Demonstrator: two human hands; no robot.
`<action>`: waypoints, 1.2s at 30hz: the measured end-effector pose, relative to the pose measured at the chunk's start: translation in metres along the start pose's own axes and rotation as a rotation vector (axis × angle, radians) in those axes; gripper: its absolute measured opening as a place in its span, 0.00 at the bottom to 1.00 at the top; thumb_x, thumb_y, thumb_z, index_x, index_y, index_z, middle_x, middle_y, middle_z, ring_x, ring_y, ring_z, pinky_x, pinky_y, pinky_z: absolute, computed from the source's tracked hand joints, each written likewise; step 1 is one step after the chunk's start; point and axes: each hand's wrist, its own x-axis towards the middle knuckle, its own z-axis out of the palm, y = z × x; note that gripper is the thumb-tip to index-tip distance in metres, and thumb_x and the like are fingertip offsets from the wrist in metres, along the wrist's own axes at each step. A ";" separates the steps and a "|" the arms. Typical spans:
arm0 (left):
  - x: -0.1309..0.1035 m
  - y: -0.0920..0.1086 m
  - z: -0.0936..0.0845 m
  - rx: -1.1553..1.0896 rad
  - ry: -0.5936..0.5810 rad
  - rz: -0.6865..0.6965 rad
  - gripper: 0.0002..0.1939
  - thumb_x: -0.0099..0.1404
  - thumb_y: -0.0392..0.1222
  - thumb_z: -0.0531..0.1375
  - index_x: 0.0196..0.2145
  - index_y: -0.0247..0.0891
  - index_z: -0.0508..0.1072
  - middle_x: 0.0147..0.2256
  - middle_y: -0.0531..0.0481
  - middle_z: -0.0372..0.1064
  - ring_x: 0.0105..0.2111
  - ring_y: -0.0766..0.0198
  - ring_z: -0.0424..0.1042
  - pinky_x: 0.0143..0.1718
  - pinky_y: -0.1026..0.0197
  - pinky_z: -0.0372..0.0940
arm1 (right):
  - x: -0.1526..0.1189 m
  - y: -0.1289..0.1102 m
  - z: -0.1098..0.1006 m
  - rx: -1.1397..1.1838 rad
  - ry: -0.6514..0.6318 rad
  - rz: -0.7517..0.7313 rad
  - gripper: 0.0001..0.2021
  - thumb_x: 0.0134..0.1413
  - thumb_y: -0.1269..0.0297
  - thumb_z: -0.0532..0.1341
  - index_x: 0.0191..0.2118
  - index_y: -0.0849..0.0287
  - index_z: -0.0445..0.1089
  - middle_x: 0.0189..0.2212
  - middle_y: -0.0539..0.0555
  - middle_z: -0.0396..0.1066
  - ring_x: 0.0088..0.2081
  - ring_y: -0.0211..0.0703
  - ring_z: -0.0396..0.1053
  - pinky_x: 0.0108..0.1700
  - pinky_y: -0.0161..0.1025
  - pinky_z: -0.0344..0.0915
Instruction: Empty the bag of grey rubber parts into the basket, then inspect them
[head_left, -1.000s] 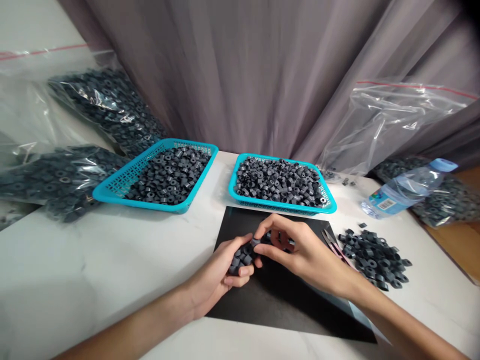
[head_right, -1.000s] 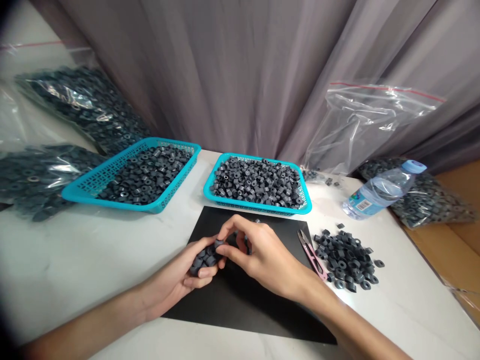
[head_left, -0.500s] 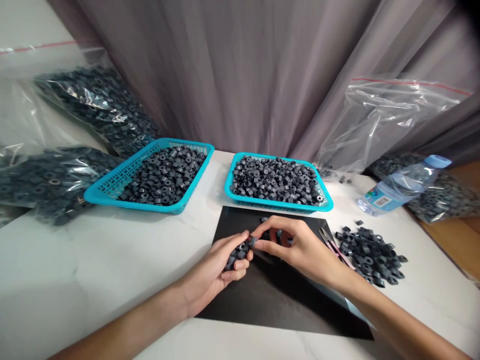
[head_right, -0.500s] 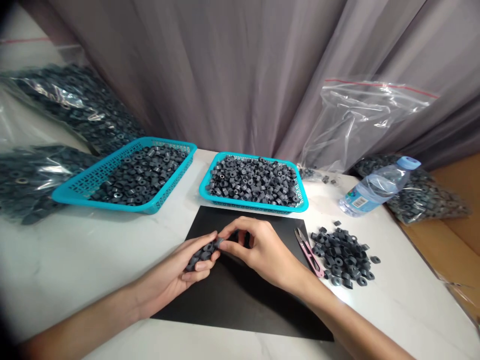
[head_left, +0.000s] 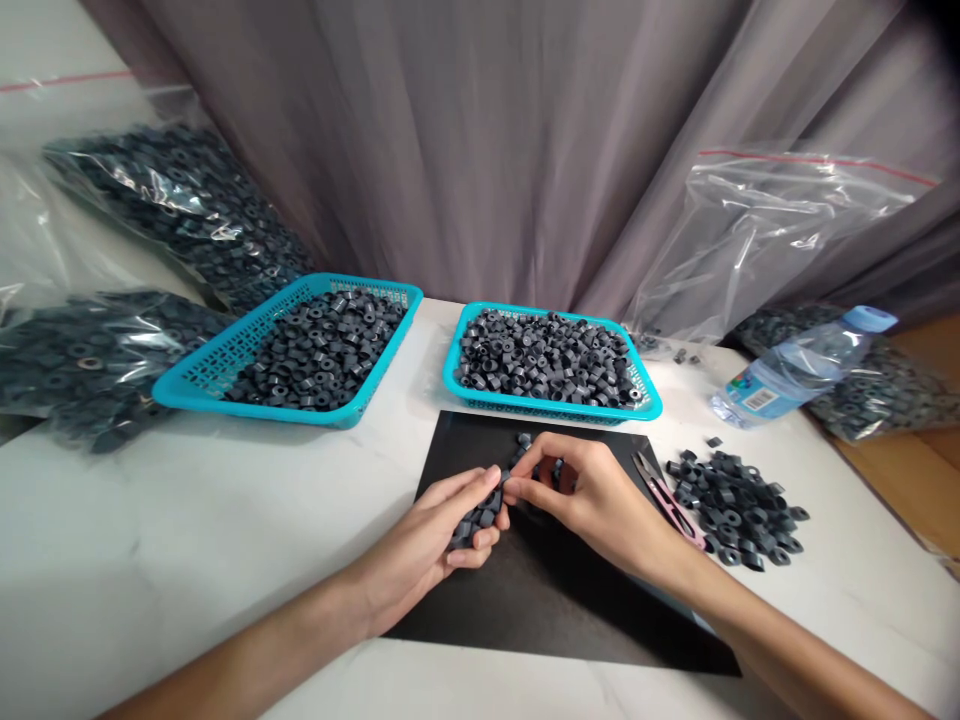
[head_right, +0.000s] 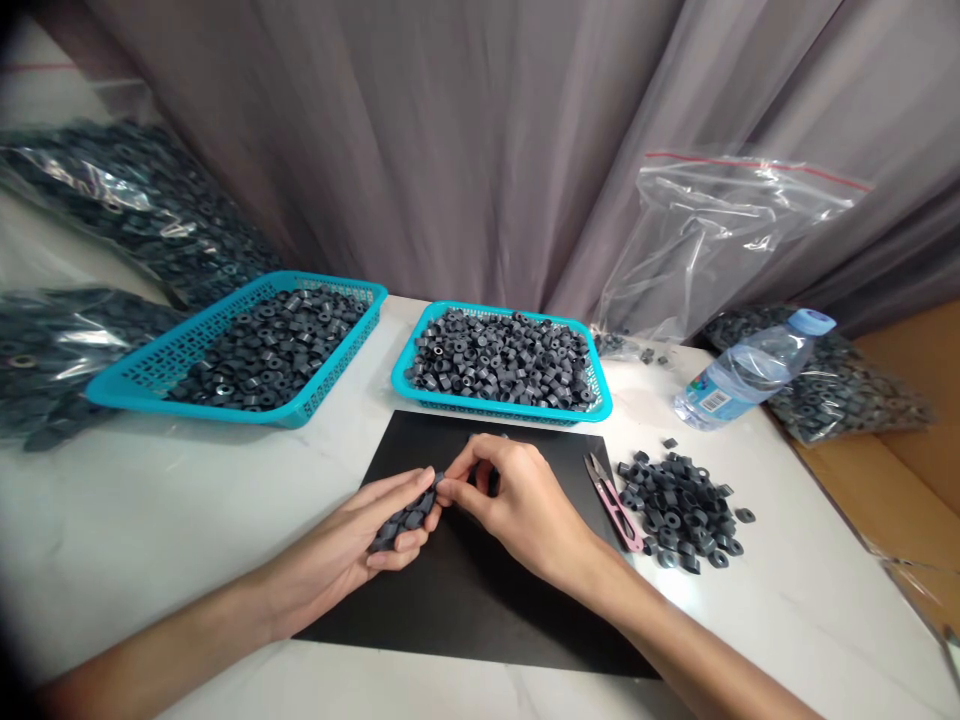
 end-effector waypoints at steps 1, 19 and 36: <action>0.000 0.000 0.000 0.014 -0.011 0.004 0.14 0.71 0.48 0.61 0.37 0.32 0.72 0.33 0.50 0.64 0.26 0.75 0.57 0.21 0.71 0.44 | 0.000 -0.001 -0.001 0.001 -0.015 -0.004 0.09 0.64 0.57 0.65 0.36 0.57 0.76 0.31 0.49 0.77 0.31 0.39 0.69 0.35 0.36 0.63; -0.003 0.007 0.004 0.008 -0.038 0.009 0.12 0.71 0.46 0.62 0.36 0.33 0.72 0.34 0.50 0.63 0.25 0.75 0.55 0.21 0.70 0.42 | 0.000 0.003 -0.017 0.269 0.028 0.074 0.15 0.60 0.50 0.66 0.37 0.58 0.70 0.33 0.52 0.71 0.37 0.43 0.73 0.30 0.34 0.73; 0.002 0.004 0.000 -0.097 -0.073 -0.047 0.15 0.71 0.47 0.61 0.40 0.29 0.77 0.32 0.47 0.66 0.25 0.75 0.60 0.20 0.72 0.46 | -0.002 -0.002 -0.011 0.364 -0.061 0.070 0.16 0.61 0.49 0.65 0.39 0.59 0.71 0.32 0.53 0.76 0.34 0.42 0.73 0.32 0.35 0.68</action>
